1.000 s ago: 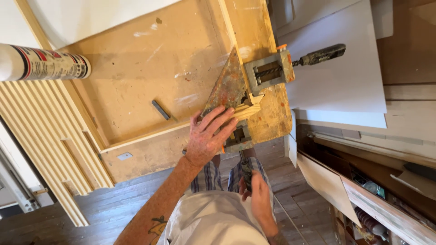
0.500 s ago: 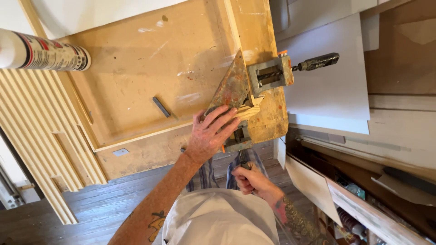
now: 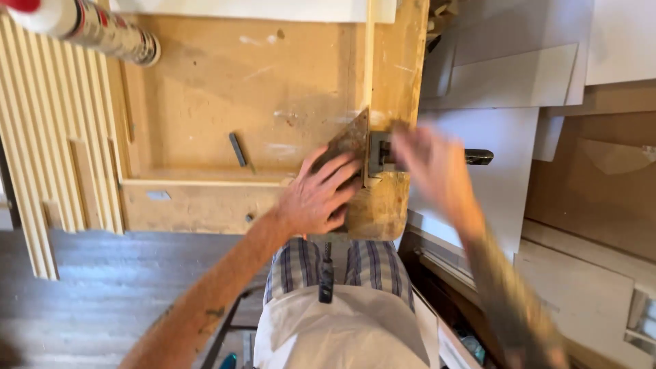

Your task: Assemble a wooden frame using glue, clamps, and a hammer at a workbench

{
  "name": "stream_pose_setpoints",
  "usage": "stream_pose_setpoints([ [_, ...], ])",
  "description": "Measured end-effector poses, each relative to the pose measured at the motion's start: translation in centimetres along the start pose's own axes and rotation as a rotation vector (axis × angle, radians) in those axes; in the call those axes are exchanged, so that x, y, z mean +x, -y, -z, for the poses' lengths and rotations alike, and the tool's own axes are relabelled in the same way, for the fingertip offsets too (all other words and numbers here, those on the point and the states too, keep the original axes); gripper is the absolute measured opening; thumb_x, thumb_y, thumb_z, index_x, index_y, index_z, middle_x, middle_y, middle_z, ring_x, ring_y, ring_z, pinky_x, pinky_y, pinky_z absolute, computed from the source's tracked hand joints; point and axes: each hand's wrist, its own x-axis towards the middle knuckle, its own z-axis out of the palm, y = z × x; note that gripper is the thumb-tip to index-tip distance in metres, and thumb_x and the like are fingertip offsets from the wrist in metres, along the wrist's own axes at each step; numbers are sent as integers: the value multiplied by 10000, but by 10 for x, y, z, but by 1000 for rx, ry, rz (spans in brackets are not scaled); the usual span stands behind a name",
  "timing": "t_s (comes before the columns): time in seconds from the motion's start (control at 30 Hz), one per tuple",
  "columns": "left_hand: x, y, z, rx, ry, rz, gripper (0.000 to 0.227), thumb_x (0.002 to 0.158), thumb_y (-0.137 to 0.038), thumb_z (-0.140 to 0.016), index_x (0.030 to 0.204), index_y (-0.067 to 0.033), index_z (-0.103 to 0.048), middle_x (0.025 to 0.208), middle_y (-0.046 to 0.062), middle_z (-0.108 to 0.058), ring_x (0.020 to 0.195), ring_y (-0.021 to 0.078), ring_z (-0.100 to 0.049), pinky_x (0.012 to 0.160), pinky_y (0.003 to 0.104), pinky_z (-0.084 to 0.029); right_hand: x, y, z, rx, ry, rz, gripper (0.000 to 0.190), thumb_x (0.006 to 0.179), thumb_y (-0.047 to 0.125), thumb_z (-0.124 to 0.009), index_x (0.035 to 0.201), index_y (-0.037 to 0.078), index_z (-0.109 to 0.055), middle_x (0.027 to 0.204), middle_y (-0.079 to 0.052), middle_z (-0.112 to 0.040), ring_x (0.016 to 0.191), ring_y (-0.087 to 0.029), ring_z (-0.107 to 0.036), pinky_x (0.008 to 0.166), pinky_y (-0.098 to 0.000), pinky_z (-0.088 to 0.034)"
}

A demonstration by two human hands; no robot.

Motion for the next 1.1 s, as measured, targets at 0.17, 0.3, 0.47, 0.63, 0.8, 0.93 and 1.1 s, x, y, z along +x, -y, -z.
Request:
stream_pose_setpoints([
  [0.17,20,2,15,73,68,-42,570,766,-432,-746,1213,-83,-688,1445,167,-531,1400,333,-466,1189,637,-288,133,-22,-5,121,120,-93,547,1003,386,-595,1444,75,-505,1305,-69,-673,1121,-197,-675,1031,-409,-510],
  [0.3,20,4,12,92,54,-47,579,774,-440,-745,1239,-97,-706,1450,139,-526,1396,328,-473,1187,631,-297,166,-43,-19,413,227,-185,341,955,161,-699,1279,78,-630,1220,-47,-727,969,-112,-739,839,-220,-646],
  [0.47,20,3,13,135,88,-69,537,820,-433,-703,1241,-102,-742,1507,49,-548,1457,292,-414,1195,664,-260,169,-42,-14,371,282,-155,292,968,173,-706,1239,70,-673,1095,-38,-770,900,-106,-754,821,-217,-665],
  [0.63,24,4,13,132,73,-76,535,845,-366,-625,1280,-75,-734,1516,2,-578,1457,282,-424,1184,682,-259,125,-43,12,54,353,63,346,1012,309,-624,1254,63,-655,1259,-139,-705,1140,-254,-704,1067,-505,-491],
  [0.8,23,2,9,53,-53,-58,452,805,-271,-651,1197,-49,-680,1440,84,-584,1469,296,-413,1162,723,-276,13,-121,63,-309,-15,575,607,868,398,-833,1295,17,-629,1169,-174,-661,1084,-389,-657,899,-482,-571],
  [0.93,20,1,7,56,-23,-51,474,825,-289,-619,1231,-49,-665,1474,80,-559,1487,301,-388,1161,734,-272,-21,-218,66,-565,-76,697,518,872,203,-810,1355,137,-635,1275,-100,-634,1082,-297,-660,864,-423,-579],
  [1.1,20,1,7,90,-37,-78,480,841,-303,-619,1252,-60,-669,1477,81,-560,1477,309,-394,1146,738,-287,-10,-217,67,-227,63,526,274,1054,175,-609,1262,34,-718,1046,-157,-726,882,-351,-707,741,-435,-587],
])
